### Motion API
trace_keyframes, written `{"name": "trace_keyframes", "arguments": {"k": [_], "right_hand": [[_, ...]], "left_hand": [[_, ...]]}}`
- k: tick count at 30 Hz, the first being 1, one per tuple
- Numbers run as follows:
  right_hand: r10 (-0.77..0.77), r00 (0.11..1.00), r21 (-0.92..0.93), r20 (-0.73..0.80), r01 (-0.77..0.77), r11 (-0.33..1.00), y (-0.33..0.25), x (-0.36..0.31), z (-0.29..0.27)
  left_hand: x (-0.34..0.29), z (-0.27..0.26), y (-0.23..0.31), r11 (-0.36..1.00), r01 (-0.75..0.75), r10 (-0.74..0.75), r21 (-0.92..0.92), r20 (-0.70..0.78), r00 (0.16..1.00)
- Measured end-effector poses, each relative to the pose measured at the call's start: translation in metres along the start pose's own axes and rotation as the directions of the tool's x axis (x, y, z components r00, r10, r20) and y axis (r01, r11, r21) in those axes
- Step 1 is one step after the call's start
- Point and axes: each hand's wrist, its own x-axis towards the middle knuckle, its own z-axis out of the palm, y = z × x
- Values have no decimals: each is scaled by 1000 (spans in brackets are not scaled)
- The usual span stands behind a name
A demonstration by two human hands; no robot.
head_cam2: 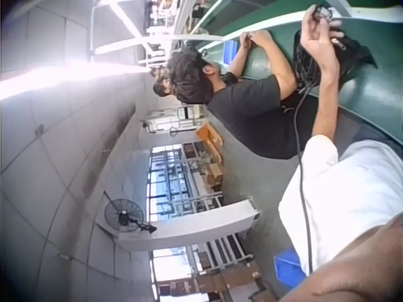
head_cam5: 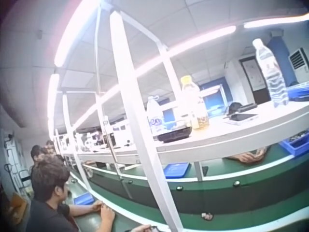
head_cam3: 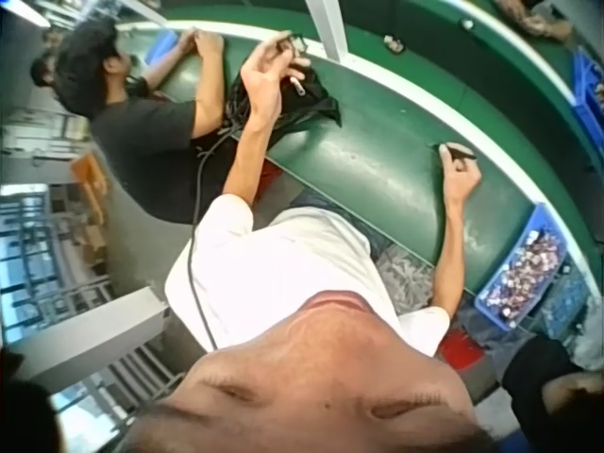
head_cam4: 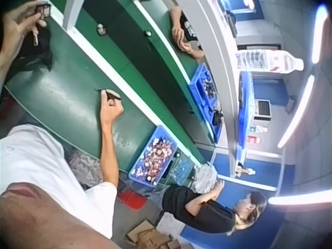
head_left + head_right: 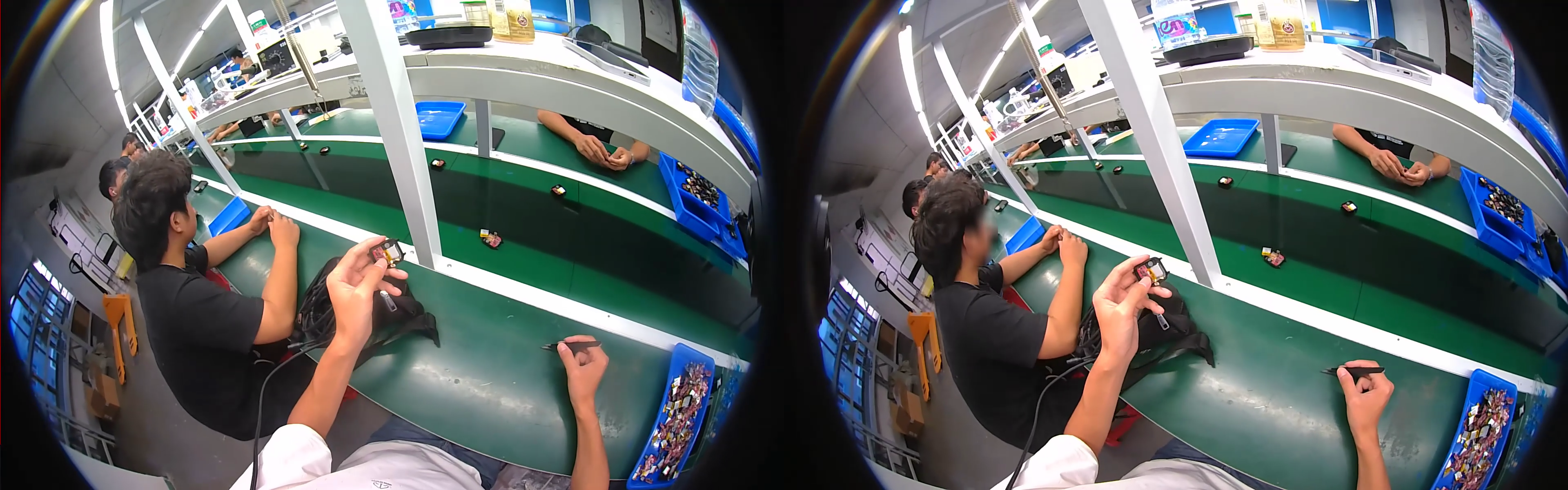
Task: The recorder is assembling small electronic components (possibly watch or tracker internals) using tweezers on a production line.
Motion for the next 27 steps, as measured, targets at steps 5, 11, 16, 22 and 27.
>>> {"name": "trace_keyframes", "arguments": {"k": [5, 11, 16, 22, 27], "right_hand": [[-19, 1000, -10, 0, 19, 1000, 6, 1, 2], [-7, 1000, 4, -25, 7, 1000, 7, -1, -4], [-25, 1000, -28, -6, 25, 999, 9, 1, -5], [-4, 999, -55, 50, 7, 998, 2, 1, -5], [-16, 998, -50, 62, 19, 999, 5, 0, -4]], "left_hand": [[6, -12, 5, 1000, -6, 7, 17, -76, 997], [34, -63, 6, 996, -82, 84, 21, -197, 977], [34, -178, -10, 1000, 22, -22, -7, -586, 810], [32, -236, -50, 987, -41, -115, -157, -855, 506], [24, -230, -50, 985, -24, -108, -169, -724, 682]]}}
